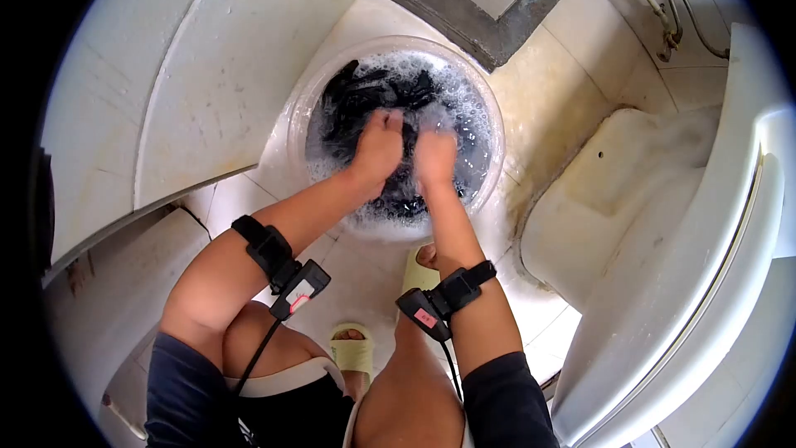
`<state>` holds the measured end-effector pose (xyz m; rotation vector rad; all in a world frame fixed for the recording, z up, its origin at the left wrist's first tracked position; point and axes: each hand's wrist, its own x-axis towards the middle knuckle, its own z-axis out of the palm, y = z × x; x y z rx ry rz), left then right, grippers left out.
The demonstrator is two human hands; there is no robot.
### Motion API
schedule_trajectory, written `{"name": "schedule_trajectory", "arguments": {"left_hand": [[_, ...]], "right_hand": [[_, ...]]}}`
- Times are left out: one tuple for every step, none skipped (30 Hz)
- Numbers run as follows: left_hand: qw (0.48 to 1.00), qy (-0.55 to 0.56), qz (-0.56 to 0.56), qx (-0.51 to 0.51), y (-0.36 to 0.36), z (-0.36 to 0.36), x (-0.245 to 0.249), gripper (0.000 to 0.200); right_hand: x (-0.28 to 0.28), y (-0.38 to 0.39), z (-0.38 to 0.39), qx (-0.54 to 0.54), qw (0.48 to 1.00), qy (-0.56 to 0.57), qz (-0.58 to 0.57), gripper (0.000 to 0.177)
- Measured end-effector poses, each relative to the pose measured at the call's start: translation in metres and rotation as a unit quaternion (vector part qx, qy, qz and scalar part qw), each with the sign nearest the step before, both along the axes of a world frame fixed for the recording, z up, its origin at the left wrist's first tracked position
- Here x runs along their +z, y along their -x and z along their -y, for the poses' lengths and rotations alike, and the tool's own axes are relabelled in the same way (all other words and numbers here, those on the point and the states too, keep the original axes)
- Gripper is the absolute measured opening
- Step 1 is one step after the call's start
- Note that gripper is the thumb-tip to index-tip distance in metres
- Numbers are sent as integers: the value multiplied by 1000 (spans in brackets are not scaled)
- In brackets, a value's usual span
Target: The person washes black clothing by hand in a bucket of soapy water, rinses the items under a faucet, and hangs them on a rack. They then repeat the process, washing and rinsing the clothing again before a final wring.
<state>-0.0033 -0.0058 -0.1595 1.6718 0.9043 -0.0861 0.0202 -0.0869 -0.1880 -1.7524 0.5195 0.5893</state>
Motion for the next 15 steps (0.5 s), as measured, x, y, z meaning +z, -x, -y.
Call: {"name": "schedule_trajectory", "arguments": {"left_hand": [[1000,1,-1,-1,0,-1,0,30],[992,-71,27,-100,-2,-4,4,30],[969,-142,54,-196,-3,-8,6,32],[969,-141,54,-193,-4,-13,5,32],[937,-215,89,-259,-5,-22,3,34],[894,-288,121,-321,-5,-31,0,38],[860,-320,178,-356,-2,-38,-9,34],[860,-320,177,-356,-3,-44,-12,34],[844,-324,131,-407,-5,-50,-14,30],[825,-324,85,-455,-6,-57,-16,27],[848,-308,83,-423,-1,-64,-20,26],[849,-306,84,-422,1,-67,-24,26],[827,-331,47,-452,3,-69,-29,28],[800,-357,11,-482,3,-69,-26,29],[865,-294,16,-406,2,-62,-25,30]], "right_hand": [[-7,2,1,-70,992,-84,-55,45],[6,2,-4,-70,993,-84,-54,45],[30,3,-13,-151,963,-171,-144,46],[43,4,-19,-228,912,-253,-231,46],[41,4,-22,-198,920,-273,-201,44],[42,5,-21,-195,920,-273,-202,44],[45,7,-17,-100,967,-173,-157,45],[52,6,-15,-4,992,-71,-105,46],[38,6,-11,73,997,-26,-19,37],[27,7,-3,76,997,-25,-16,37],[33,11,1,166,976,99,102,30],[37,14,4,251,919,218,214,25],[33,18,7,245,907,223,260,21],[28,18,9,243,907,224,259,21],[22,15,9,273,892,272,237,23]]}}
